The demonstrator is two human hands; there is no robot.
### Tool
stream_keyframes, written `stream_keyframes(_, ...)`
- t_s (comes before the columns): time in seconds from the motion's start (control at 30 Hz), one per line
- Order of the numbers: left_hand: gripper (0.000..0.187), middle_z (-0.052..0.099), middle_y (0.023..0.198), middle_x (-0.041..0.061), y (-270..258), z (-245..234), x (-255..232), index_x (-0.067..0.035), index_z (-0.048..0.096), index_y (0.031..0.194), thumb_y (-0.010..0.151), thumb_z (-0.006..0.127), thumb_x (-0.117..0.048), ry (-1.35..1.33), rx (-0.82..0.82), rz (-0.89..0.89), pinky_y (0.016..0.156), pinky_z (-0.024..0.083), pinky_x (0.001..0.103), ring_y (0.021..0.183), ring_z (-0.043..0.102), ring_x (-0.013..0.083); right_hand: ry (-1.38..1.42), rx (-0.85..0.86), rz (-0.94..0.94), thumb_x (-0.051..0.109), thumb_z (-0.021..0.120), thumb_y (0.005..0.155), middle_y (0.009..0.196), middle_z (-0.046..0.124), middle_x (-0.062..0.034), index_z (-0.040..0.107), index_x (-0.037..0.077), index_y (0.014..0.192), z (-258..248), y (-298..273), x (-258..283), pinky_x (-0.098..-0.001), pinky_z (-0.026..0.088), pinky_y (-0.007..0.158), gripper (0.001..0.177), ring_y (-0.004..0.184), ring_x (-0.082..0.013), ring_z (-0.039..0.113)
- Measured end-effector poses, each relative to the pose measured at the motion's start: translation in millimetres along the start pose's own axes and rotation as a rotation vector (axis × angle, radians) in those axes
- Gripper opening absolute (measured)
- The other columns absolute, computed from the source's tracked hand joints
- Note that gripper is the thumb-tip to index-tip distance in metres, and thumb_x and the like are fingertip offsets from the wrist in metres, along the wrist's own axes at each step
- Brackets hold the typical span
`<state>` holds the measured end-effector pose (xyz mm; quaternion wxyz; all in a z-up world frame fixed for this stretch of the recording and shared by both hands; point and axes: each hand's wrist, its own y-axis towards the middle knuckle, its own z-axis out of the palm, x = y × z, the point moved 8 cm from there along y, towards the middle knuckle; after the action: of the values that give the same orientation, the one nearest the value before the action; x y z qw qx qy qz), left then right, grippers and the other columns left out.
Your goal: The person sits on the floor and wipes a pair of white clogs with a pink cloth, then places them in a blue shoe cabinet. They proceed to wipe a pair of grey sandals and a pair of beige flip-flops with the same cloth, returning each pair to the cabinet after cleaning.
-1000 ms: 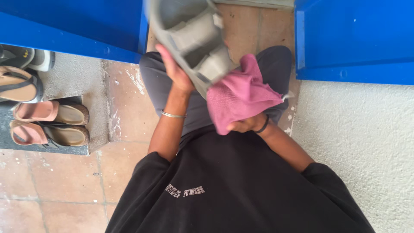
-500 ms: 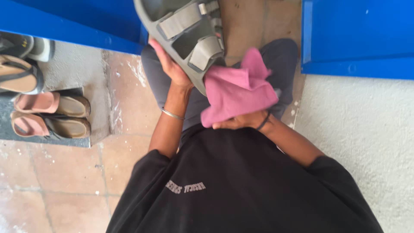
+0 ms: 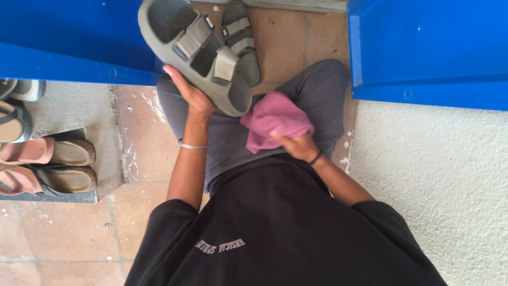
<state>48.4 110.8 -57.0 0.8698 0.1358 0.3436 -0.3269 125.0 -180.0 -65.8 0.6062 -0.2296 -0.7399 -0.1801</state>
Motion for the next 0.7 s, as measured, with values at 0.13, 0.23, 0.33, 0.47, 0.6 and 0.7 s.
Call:
stream_keyframes(0.13, 0.088, 0.055, 0.147, 0.016, 3, -4, 35, -0.003, 0.04, 0.154, 0.101, 0.033, -0.074, 0.147, -0.036, -0.156, 0.116, 0.049, 0.046, 0.134, 0.057, 0.0305, 0.021, -0.071, 0.387, 0.026, 0.071, 0.098, 0.097, 0.072, -0.0132, 0.072, -0.003, 0.112, -33, -7, -54, -0.0365, 0.053, 0.082, 0.033, 0.09, -0.0179, 0.066)
stream_keyframes(0.23, 0.091, 0.058, 0.142, 0.017, -21, 21, 93, -0.003, 0.045, 0.151, 0.099, 0.03, -0.076, -0.136, 0.083, -0.403, 0.11, 0.051, 0.047, 0.127, 0.061, 0.0327, -0.049, 0.077, 0.271, 0.027, 0.073, 0.095, 0.105, 0.072, -0.0094, 0.069, -0.003, 0.116, -25, 24, -39, -0.0316, 0.052, 0.091, 0.037, 0.099, -0.0134, 0.066)
stream_keyframes(0.33, 0.085, 0.059, 0.142, 0.017, -28, 33, 146, -0.003, 0.047, 0.151, 0.103, 0.03, -0.072, -0.242, 0.048, -0.529, 0.112, 0.049, 0.044, 0.128, 0.059, 0.0315, 0.176, 0.117, 0.287, 0.031, 0.074, 0.092, 0.112, 0.069, -0.0085, 0.061, -0.001, 0.126, -10, 53, -29, -0.0307, 0.051, 0.093, 0.048, 0.104, -0.0129, 0.064)
stream_keyframes(0.47, 0.068, 0.05, 0.155, 0.019, 12, 4, 136, 0.0, 0.044, 0.155, 0.115, 0.038, -0.055, 0.852, 0.015, -0.02, 0.122, 0.032, 0.04, 0.146, 0.044, 0.0318, 0.345, -0.155, 0.293, 0.045, 0.07, 0.095, 0.119, 0.069, -0.0108, 0.062, -0.003, 0.129, -33, 86, -48, -0.0326, 0.051, 0.094, 0.059, 0.107, -0.0136, 0.063)
stream_keyframes(0.6, 0.062, 0.063, 0.134, 0.017, 51, -77, 143, -0.005, 0.049, 0.149, 0.099, 0.074, -0.032, 1.232, -0.233, -0.019, 0.11, 0.049, 0.039, 0.124, 0.062, 0.0291, -0.137, -0.263, 0.694, 0.07, 0.05, 0.097, 0.104, 0.07, -0.0219, 0.068, -0.01, 0.113, -74, 135, -154, -0.0414, 0.049, 0.084, 0.084, 0.095, -0.0263, 0.068)
stream_keyframes(0.7, 0.071, 0.054, 0.144, 0.023, 59, -117, 146, -0.004, 0.044, 0.151, 0.095, 0.08, -0.029, 1.319, -0.12, -0.005, 0.113, 0.044, 0.045, 0.134, 0.055, 0.0359, -0.245, -0.301, 0.765, 0.082, 0.042, 0.095, 0.095, 0.07, -0.0244, 0.069, -0.008, 0.102, -86, 177, -225, -0.0434, 0.049, 0.081, 0.093, 0.091, -0.0322, 0.069)
